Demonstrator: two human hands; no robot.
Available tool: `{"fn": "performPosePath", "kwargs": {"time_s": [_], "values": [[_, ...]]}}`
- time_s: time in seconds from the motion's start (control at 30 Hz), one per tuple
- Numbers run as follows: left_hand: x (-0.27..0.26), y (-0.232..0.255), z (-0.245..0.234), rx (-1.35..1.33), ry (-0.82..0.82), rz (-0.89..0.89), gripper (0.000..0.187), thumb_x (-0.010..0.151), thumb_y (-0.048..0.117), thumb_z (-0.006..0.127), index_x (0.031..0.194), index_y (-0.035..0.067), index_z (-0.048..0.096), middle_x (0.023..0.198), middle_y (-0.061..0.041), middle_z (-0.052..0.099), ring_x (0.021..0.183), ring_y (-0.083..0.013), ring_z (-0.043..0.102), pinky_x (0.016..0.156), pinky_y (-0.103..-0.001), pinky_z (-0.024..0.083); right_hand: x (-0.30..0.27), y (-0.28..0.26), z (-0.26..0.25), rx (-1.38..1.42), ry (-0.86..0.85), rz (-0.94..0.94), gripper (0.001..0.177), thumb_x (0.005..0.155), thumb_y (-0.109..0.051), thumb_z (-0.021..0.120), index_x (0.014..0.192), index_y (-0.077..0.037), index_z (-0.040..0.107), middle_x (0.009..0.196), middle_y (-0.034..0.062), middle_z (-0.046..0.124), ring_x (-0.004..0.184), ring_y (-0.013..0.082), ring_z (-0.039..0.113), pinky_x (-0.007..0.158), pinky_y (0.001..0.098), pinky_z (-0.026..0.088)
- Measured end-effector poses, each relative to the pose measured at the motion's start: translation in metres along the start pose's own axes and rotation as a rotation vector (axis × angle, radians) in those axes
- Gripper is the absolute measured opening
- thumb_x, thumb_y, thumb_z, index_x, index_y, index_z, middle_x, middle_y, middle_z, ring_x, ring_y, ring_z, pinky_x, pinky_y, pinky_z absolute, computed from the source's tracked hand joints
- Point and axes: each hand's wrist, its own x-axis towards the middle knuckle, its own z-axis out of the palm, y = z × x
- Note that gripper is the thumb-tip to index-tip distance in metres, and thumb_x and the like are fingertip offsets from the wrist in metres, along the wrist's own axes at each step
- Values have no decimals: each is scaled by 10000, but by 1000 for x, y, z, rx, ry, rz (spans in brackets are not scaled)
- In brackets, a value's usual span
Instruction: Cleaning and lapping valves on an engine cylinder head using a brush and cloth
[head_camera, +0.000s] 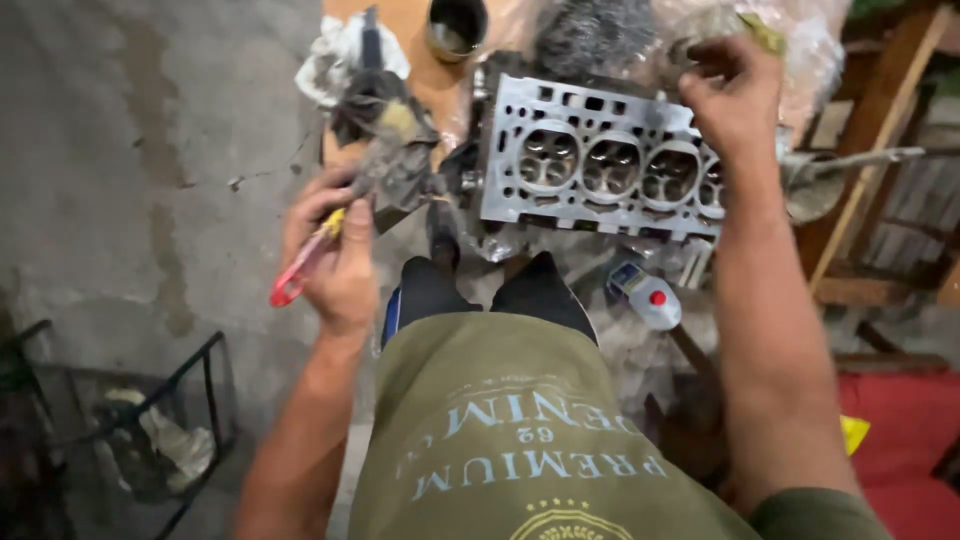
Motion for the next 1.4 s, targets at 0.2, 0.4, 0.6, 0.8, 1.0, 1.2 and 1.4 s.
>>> {"fn": "performPosePath", "kwargs": {"time_s": [0.2, 0.4, 0.6, 0.8, 1.0, 1.2, 1.4], "values": [[-6, -11, 10, -172, 67, -62, 62, 1000, 75, 626, 1022, 26, 594, 1140, -221, 665, 1136, -321, 649, 1057, -430, 518, -12, -2, 0, -307, -68, 23, 169, 903, -14, 709, 1058, -2, 774, 988, 122, 753, 903, 200, 707, 752, 309, 572], [3, -57, 1, -216, 157, -160, 83, 972, 60, 652, 1011, 54, 580, 1099, -165, 677, 1103, -274, 656, 1027, -398, 527, -99, -51, 33, -322, -41, 95, 115, 1023, -120, 775, 974, -20, 747, 807, 63, 679, 725, 136, 579, 673, 324, 485], [46, -70, 25, -104, 98, -132, 52, 955, 40, 677, 989, 59, 643, 1069, -123, 725, 1030, -224, 715, 934, -334, 574, -155, -66, 29, -197, -52, 247, 105, 990, -7, 725, 1093, 8, 712, 920, 107, 679, 748, 139, 566, 657, 266, 490], [103, -104, 93, 128, -80, -91, 62, 914, 241, 684, 957, 199, 669, 972, 60, 749, 906, -155, 736, 747, -292, 583, -162, -86, 24, -122, 13, 395, 70, 983, -11, 720, 1051, 4, 717, 875, 80, 684, 721, 95, 565, 637, 228, 468], [128, -152, 140, 422, -420, -26, 246, 894, 193, 758, 873, 171, 515, 839, 13, 641, 721, -216, 604, 631, -373, 421, -158, -93, 14, -116, 42, 412, 61, 989, 1, 704, 1050, -8, 704, 856, 49, 651, 720, 90, 544, 656, 231, 458], [140, -148, 149, 413, -512, -15, 173, 887, 147, 756, 851, 140, 587, 848, -11, 686, 734, -201, 664, 651, -373, 517, -51, -119, 65, -97, -7, 152, 182, 972, 39, 711, 1127, 97, 635, 958, 182, 646, 802, 249, 619, 702, 318, 564], [144, -165, 141, 464, -720, 397, 87, 938, 197, 629, 987, 133, 596, 981, -87, 621, 889, -335, 620, 674, -469, 485, 80, -126, 158, -104, -340, 117, 551, 926, -256, 760, 1432, -188, 552, 888, 34, 694, 770, 166, 622, 730, 358, 497]]}}
